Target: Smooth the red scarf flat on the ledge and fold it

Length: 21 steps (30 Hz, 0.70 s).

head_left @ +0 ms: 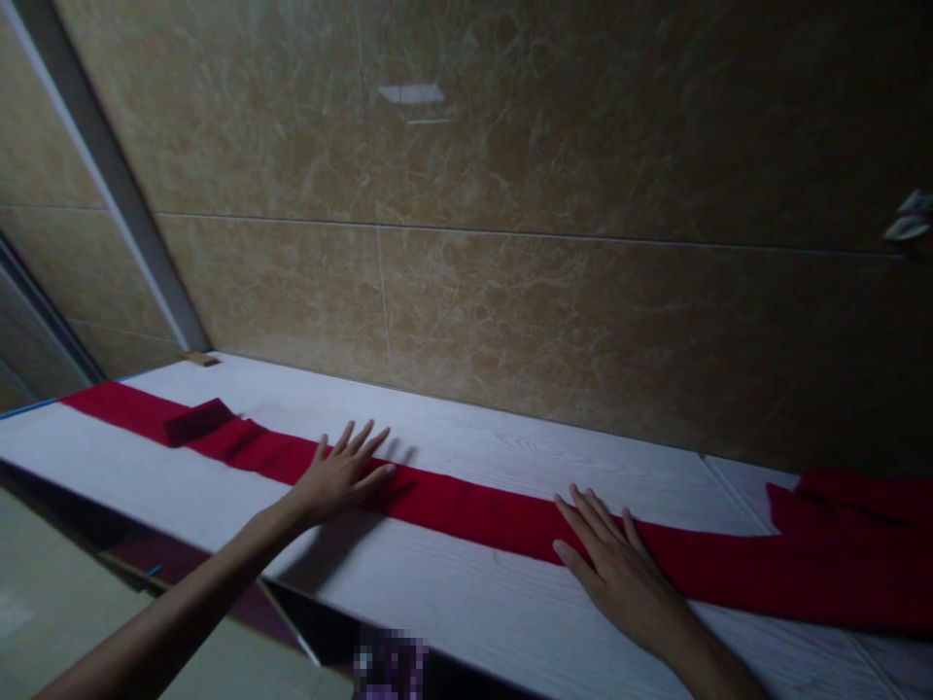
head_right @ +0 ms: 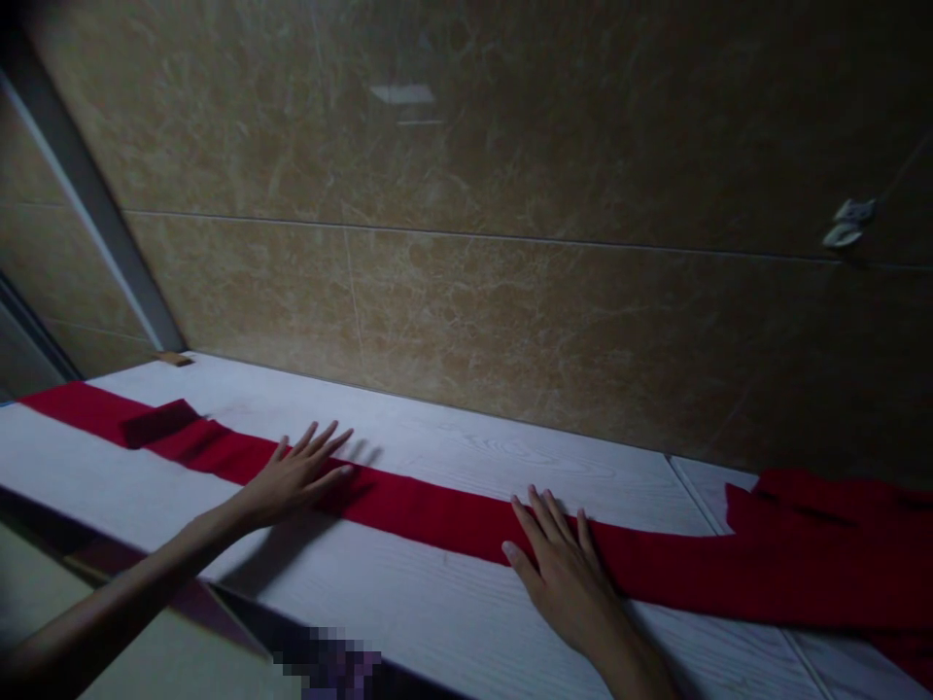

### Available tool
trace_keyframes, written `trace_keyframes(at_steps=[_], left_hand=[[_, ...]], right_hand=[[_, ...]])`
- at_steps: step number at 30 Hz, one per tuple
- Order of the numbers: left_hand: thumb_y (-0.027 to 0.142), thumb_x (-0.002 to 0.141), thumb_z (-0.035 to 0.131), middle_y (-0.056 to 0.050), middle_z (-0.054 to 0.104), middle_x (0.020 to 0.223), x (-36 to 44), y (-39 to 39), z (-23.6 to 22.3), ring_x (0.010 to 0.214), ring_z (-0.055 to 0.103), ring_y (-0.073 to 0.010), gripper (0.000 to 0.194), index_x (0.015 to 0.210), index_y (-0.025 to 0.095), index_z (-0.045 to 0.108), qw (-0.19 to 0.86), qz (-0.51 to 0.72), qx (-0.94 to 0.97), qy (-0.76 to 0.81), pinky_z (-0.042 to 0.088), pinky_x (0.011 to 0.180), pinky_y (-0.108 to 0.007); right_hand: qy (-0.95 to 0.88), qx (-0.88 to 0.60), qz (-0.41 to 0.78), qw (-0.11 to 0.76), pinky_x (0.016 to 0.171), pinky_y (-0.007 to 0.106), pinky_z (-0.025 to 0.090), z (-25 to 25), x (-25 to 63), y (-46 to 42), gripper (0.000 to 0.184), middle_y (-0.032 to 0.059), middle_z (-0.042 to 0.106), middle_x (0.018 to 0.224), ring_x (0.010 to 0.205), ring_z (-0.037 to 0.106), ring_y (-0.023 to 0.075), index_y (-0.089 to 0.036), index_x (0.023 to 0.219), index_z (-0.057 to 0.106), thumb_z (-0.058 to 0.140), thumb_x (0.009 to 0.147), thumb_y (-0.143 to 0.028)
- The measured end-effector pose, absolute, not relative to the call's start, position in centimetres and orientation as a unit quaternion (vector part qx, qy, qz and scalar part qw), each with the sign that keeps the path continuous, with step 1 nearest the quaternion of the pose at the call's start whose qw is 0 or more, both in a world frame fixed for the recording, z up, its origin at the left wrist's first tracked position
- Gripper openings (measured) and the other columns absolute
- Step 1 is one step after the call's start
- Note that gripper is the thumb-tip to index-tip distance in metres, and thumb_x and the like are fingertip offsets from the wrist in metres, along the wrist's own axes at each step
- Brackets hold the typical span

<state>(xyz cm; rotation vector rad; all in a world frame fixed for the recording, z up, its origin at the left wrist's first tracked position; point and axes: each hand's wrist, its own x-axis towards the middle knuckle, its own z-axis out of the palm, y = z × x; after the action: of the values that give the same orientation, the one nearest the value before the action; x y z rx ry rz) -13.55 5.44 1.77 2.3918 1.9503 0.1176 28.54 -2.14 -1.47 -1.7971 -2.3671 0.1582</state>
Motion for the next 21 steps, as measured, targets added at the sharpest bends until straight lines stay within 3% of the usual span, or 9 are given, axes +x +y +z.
trace_keyframes(at_steps=[4,7,11,14,16,18,21], left_hand=[[0.060,0.104,0.031,-0.007,0.014,0.170,-5.6,7.3,3.7,0.158,0.005,-0.0343,0.065,0.162,0.029,0.029,0.141,0.088,0.879,0.447,0.012,0.124,-0.061],[0.058,0.105,0.031,-0.009,0.021,0.169,-0.5,8.9,3.9,0.158,0.006,-0.0336,0.064,0.161,0.025,0.031,0.181,0.078,0.922,0.335,0.010,0.124,-0.061],[0.054,0.106,0.034,-0.010,0.028,0.167,2.5,10.1,2.5,0.157,0.011,-0.0348,0.060,0.159,0.025,0.036,0.179,0.080,0.950,0.244,0.011,0.123,-0.065],[0.046,0.106,0.041,-0.010,0.042,0.161,2.6,10.2,1.5,0.155,0.026,-0.0309,0.050,0.152,0.025,0.048,0.157,0.142,0.960,0.182,0.018,0.124,-0.058],[0.037,0.105,0.047,-0.010,0.059,0.146,2.3,10.3,1.3,0.145,0.045,-0.0262,0.038,0.137,0.023,0.063,0.146,0.200,0.958,0.144,0.026,0.122,-0.048],[0.032,0.104,0.049,-0.010,0.073,0.122,1.9,10.5,1.3,0.122,0.063,-0.0216,0.029,0.115,0.019,0.072,0.143,0.245,0.947,0.148,0.037,0.113,-0.039],[0.031,0.102,0.053,-0.007,0.073,0.092,1.4,10.9,1.3,0.089,0.066,-0.0167,0.025,0.095,0.015,0.072,0.144,0.269,0.928,0.216,0.045,0.094,-0.030]], right_hand=[[-0.791,-0.605,0.052,0.073,0.123,0.063,0.012,-0.9,27.3,-1.4,0.064,0.0078,0.025,0.168,0.155,0.019,0.0286,-0.025,0.159,0.036,0.033,0.104,-0.059],[-0.799,-0.596,0.050,0.068,0.123,0.063,0.014,-1.2,26.3,-0.8,0.064,0.0075,0.026,0.167,0.155,0.020,0.0287,-0.025,0.159,0.036,0.033,0.104,-0.058],[-0.799,-0.596,0.039,0.073,0.124,0.063,0.014,-2.0,26.0,-0.5,0.065,0.0076,0.028,0.167,0.155,0.020,0.0294,-0.023,0.158,0.038,0.033,0.104,-0.059],[-0.803,-0.590,0.049,0.071,0.124,0.061,0.016,-2.1,26.0,-0.5,0.067,0.0074,0.030,0.166,0.155,0.021,0.0285,-0.021,0.160,0.034,0.032,0.104,-0.059],[-0.812,-0.577,0.045,0.078,0.125,0.060,0.017,-1.9,25.7,-0.5,0.068,0.0069,0.030,0.166,0.155,0.022,0.0281,-0.021,0.160,0.032,0.032,0.104,-0.058],[-0.822,-0.560,0.034,0.093,0.125,0.060,0.019,-1.7,25.3,-0.5,0.065,0.0061,0.031,0.165,0.154,0.024,0.0279,-0.022,0.160,0.033,0.034,0.104,-0.055],[-0.841,-0.531,0.030,0.102,0.123,0.062,0.022,-1.6,24.4,-0.5,0.061,0.0057,0.035,0.164,0.153,0.028,0.0299,-0.025,0.158,0.038,0.039,0.103,-0.051]])
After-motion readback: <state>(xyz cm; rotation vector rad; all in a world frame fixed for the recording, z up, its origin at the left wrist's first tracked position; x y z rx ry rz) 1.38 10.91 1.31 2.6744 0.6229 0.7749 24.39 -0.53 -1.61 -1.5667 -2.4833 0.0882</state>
